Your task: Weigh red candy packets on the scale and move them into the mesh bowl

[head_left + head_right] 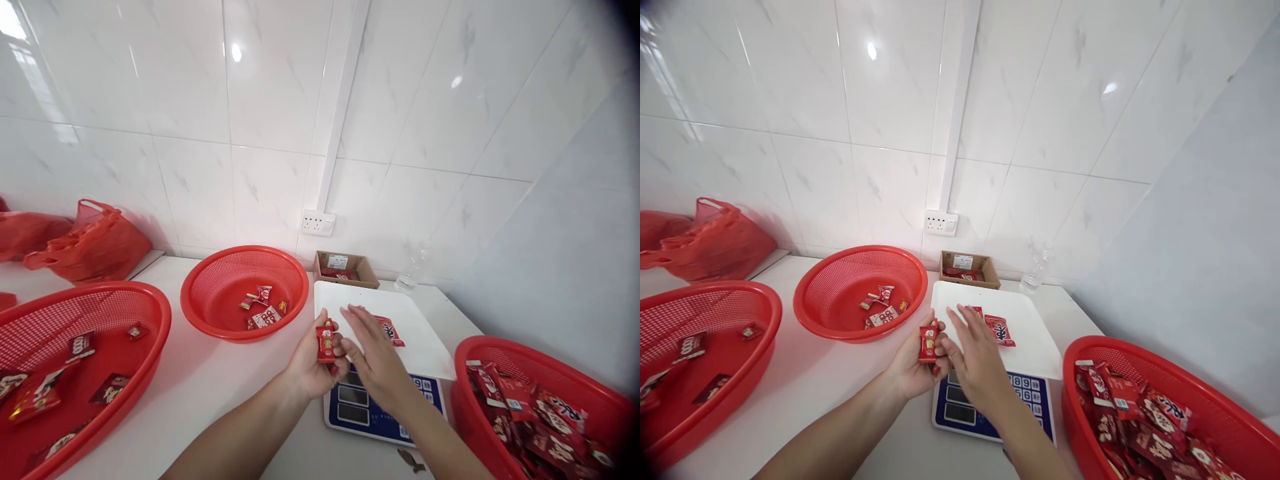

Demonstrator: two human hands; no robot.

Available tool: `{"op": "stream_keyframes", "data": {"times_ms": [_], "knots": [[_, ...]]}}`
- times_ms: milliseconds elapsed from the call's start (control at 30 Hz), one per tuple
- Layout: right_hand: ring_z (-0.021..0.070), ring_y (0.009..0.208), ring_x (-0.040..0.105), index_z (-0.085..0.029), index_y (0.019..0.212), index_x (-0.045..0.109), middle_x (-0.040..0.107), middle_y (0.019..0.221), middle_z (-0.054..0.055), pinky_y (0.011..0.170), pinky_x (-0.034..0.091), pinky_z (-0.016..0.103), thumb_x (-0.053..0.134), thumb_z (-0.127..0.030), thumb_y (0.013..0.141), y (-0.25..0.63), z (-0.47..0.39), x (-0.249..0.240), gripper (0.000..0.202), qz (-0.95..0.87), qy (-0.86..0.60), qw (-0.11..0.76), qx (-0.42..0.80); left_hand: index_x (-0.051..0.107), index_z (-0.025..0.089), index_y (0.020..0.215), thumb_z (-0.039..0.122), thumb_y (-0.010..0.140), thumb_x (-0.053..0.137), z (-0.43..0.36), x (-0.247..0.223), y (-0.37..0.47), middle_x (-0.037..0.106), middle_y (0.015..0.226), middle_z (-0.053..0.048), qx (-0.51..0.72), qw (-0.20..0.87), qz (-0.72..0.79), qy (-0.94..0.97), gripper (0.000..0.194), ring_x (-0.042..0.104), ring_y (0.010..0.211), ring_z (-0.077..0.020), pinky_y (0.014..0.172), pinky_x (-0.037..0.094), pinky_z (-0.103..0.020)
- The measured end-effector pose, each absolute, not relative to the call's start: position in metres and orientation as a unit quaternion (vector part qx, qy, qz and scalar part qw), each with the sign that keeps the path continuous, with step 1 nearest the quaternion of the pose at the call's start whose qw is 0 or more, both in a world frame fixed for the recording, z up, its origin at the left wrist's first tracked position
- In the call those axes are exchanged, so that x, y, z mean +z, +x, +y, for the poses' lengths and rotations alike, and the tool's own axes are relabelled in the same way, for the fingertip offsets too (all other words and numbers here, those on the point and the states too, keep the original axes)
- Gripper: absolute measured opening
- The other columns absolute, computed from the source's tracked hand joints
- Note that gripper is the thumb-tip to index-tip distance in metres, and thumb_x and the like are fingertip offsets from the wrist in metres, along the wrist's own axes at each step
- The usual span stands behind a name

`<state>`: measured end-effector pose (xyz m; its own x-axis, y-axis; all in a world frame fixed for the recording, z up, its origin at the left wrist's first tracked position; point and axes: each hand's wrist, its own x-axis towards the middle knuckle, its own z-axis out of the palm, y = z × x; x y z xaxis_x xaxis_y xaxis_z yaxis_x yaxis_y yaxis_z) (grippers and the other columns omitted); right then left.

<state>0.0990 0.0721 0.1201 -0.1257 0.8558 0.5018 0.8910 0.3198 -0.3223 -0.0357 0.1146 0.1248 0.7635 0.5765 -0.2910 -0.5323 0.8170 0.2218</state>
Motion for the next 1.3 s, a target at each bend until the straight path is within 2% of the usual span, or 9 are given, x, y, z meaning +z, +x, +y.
{"op": "stream_keyframes", "data": {"times_ms": [133,267,433,733,800,900,1033,1133,1300], "knots": [[0.0282,0.125,0.042,-0.022,0.121,0.057,0.057,0.128,0.009,0.103,0.032,0.054,0.032,-0.047,0.09,0.14,0.079,0.111,0.047,-0.705,-0.664,0.248,-0.016,0.05,0.016,0.07,0.043,0.089,0.046,0.126,0.138,-0.051,0.039,0.049,0.006,0.371,0.917,0.138,0.053,0.033,0.037,0.042,-0.0049,0.041,0.027,-0.014],[0.0282,0.128,0.038,-0.015,0.121,0.057,0.049,0.136,0.011,0.103,0.032,0.053,0.028,-0.045,0.09,0.175,0.09,0.099,0.051,-0.671,-0.726,0.143,0.034,0.05,0.016,0.072,0.044,0.089,0.045,0.129,0.145,-0.059,0.039,0.051,0.006,0.392,0.907,0.14,0.062,0.034,0.037,0.043,-0.0054,0.042,0.028,-0.015],[0.0295,0.133,0.03,-0.006,0.125,0.053,0.042,0.139,0.018,0.105,0.031,0.05,0.032,-0.043,0.089,0.184,0.102,0.092,0.055,-0.639,-0.759,0.124,0.013,0.051,0.016,0.073,0.045,0.087,0.048,0.128,0.142,-0.059,0.039,0.052,0.006,0.379,0.911,0.136,0.088,0.032,0.038,0.045,-0.0056,0.043,0.028,-0.015],[0.0294,0.137,0.021,-0.013,0.134,0.044,0.04,0.142,0.009,0.108,0.014,0.058,0.035,-0.046,0.089,0.144,0.103,0.097,0.056,-0.677,-0.731,0.09,0.017,0.049,0.017,0.073,0.043,0.088,0.046,0.128,0.141,-0.056,0.038,0.051,0.006,0.369,0.909,0.151,0.119,0.03,0.036,0.044,-0.0059,0.042,0.027,-0.015],[0.0304,0.136,0.022,-0.013,0.13,0.049,0.043,0.14,0.011,0.108,0.014,0.057,0.037,-0.046,0.088,0.141,0.1,0.1,0.054,-0.668,-0.731,0.14,0.023,0.049,0.017,0.073,0.043,0.087,0.049,0.127,0.141,-0.054,0.038,0.051,0.006,0.379,0.9,0.161,0.145,0.029,0.035,0.043,-0.0059,0.041,0.025,-0.016],[0.0294,0.131,0.033,-0.016,0.125,0.054,0.05,0.134,0.013,0.108,0.019,0.053,0.039,-0.053,0.086,0.121,0.082,0.108,0.056,-0.657,-0.678,0.307,0.116,0.049,0.017,0.075,0.047,0.081,0.056,0.125,0.138,-0.049,0.038,0.052,0.006,0.423,0.856,0.197,0.225,0.031,0.034,0.044,-0.0059,0.041,0.022,-0.017],[0.0238,0.115,0.052,-0.029,0.134,0.041,0.051,0.132,0.009,0.092,0.044,0.044,0.044,-0.059,0.082,0.074,0.052,0.121,0.06,-0.481,-0.542,0.508,0.465,0.048,0.017,0.074,0.051,0.078,0.056,0.119,0.132,-0.043,0.039,0.057,0.006,0.522,0.682,0.281,0.427,0.035,0.035,0.049,-0.0057,0.049,0.029,-0.018],[0.0208,0.106,0.057,-0.032,0.131,0.043,0.054,0.129,0.006,0.085,0.048,0.04,0.044,-0.058,0.084,0.05,0.044,0.127,0.053,-0.355,-0.405,0.543,0.645,0.051,0.018,0.082,0.044,0.084,0.05,0.115,0.125,-0.041,0.046,0.068,0.004,0.507,0.522,0.321,0.606,0.026,0.042,0.061,-0.0086,0.058,0.035,-0.02],[0.0174,0.093,0.062,-0.024,0.11,0.059,0.068,0.1,0.004,0.083,0.051,0.033,0.059,-0.048,0.079,0.052,0.053,0.12,0.04,-0.211,-0.366,0.598,0.681,0.051,0.019,0.099,0.037,0.088,0.043,0.114,0.116,-0.041,0.052,0.081,-0.001,0.436,0.401,0.357,0.722,0.022,0.048,0.075,-0.0137,0.067,0.038,-0.026]]}}
